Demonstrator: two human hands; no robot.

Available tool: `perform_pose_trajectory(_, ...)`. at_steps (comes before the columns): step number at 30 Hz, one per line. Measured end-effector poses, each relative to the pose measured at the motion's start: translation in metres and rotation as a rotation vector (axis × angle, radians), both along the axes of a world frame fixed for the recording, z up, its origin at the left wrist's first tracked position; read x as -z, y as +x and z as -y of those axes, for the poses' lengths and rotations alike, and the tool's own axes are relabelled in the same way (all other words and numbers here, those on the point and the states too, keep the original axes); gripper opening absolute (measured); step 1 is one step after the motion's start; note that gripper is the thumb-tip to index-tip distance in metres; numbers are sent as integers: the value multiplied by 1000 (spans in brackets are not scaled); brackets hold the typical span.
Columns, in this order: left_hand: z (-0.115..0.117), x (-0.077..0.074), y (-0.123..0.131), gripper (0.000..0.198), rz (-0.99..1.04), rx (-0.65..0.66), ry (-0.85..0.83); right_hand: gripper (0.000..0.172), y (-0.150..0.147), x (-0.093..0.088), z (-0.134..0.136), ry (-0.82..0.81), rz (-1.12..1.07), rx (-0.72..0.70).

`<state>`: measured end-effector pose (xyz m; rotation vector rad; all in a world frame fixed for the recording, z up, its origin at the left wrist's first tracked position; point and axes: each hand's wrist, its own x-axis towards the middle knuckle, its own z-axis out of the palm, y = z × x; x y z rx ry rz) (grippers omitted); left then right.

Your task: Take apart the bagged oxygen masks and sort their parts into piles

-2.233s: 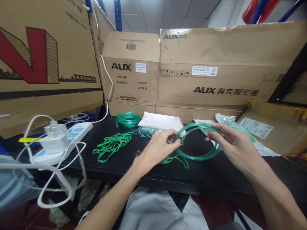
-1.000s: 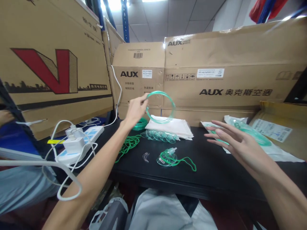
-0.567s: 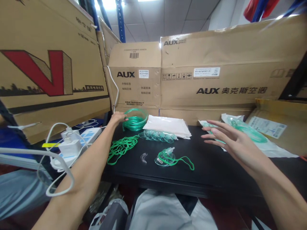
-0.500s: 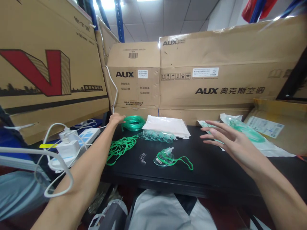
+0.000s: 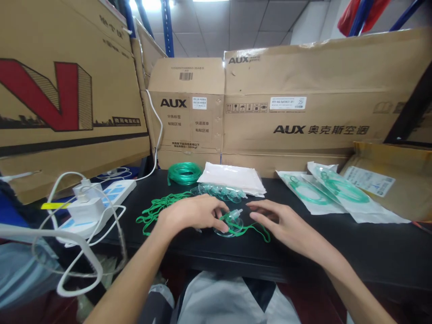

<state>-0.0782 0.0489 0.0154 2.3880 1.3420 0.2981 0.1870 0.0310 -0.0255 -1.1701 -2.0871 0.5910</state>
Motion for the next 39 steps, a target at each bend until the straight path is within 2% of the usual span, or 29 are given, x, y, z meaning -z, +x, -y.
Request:
perform_pose_trajectory(4,-7,18,21,35,40,40,148,37,-7,9,-5,13,57,-58)
perform_pose_trajectory(8,-11,29,31,31,176,47,169,32,-9,12,-12,6,74,19)
perform_pose_trajectory(12,-8,27,38,19,359,-3,264,29,-4,10,-18,3,30,133)
perform_pose_trajectory(14,-6,24,41,16,444,-74,363,32,0,8,-20,0,-82,180)
perform_pose_trajectory(16,-5,21,43,22,483,-127,398,38,3,8,-22,-25,-264,192)
perform_pose_trajectory(18,-3,22,45,29,461,-120,361,43,4,8,-23,-60,-447,165)
perform_pose_trajectory(20,-2,23,48,28,430,-63,309,44,2,9,-24,-89,-558,129)
perform_pose_trajectory(23,-1,26,55,19,440,19,305,44,-4,9,-22,-123,-604,75)
perform_pose_trajectory(27,1,26,62,20,474,82,327,45,-5,1,-18,-166,-557,18)
perform_pose_trajectory(30,1,29,62,20,463,105,301,47,5,-6,-19,-75,-503,91)
perform_pose_trajectory(33,-1,35,59,20,399,104,268,50,25,-11,-24,19,-525,234)
perform_pose_trajectory(36,-5,42,56,19,316,85,249,42,47,-14,-28,80,-635,349)
perform_pose_trajectory(39,-8,47,56,21,278,56,250,38,58,-17,-29,96,-671,397)
